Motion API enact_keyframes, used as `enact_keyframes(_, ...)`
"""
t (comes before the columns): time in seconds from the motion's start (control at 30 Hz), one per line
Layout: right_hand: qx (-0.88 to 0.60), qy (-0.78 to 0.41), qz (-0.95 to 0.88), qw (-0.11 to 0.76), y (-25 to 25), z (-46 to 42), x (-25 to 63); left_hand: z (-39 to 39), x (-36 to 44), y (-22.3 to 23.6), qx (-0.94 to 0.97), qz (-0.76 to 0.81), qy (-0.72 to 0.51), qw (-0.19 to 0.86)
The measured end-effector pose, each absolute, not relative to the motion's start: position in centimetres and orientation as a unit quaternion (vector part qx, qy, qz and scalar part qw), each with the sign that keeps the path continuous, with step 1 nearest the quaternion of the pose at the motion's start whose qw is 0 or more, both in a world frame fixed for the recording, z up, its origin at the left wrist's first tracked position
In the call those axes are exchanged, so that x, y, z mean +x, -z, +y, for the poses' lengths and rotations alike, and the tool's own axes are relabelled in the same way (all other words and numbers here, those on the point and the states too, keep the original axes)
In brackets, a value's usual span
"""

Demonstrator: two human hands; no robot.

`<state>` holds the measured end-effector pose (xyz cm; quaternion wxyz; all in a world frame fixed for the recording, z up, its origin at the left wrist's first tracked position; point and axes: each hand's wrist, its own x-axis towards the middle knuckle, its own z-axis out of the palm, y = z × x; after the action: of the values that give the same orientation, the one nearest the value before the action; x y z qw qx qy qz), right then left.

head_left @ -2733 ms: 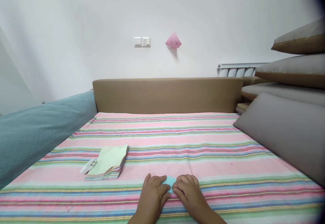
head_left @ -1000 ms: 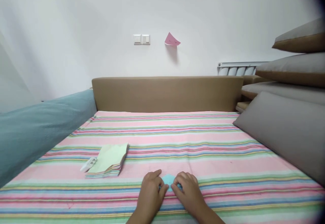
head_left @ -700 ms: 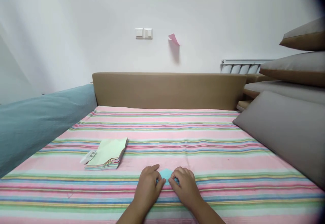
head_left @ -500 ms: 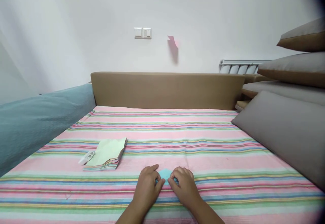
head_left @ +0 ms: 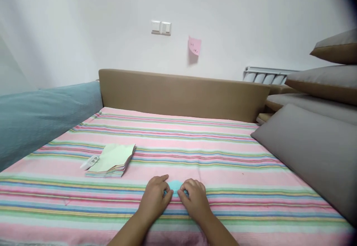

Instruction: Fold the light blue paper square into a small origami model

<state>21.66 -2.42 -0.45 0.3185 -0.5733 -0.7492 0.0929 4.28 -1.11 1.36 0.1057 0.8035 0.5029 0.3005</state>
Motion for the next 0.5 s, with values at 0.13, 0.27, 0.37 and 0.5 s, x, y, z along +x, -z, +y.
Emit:
enact_keyframes(0.13, -0.574, -0.097, -0.752, 0.309, 0.29, -2.47, 21.73, -1.13, 4.31, -1.55, 0.805, 0.503, -0.295, 0.108)
enact_keyframes(0.27, -0.57, -0.102, -0.752, 0.314, 0.31, -2.48, 21.76, -1.3, 4.37, -1.73, 0.807, 0.505, -0.289, 0.1)
enact_keyframes(0.37, -0.567, -0.097, -0.752, 0.321, 0.42, -2.48, 21.69, -1.4, 4.4, -1.77, 0.808, 0.507, -0.286, 0.092)
enact_keyframes(0.5, -0.569, -0.083, -0.75, 0.327, 0.37, -2.58, 21.64, -1.37, 4.4, -1.67, 0.808, 0.505, -0.29, 0.092)
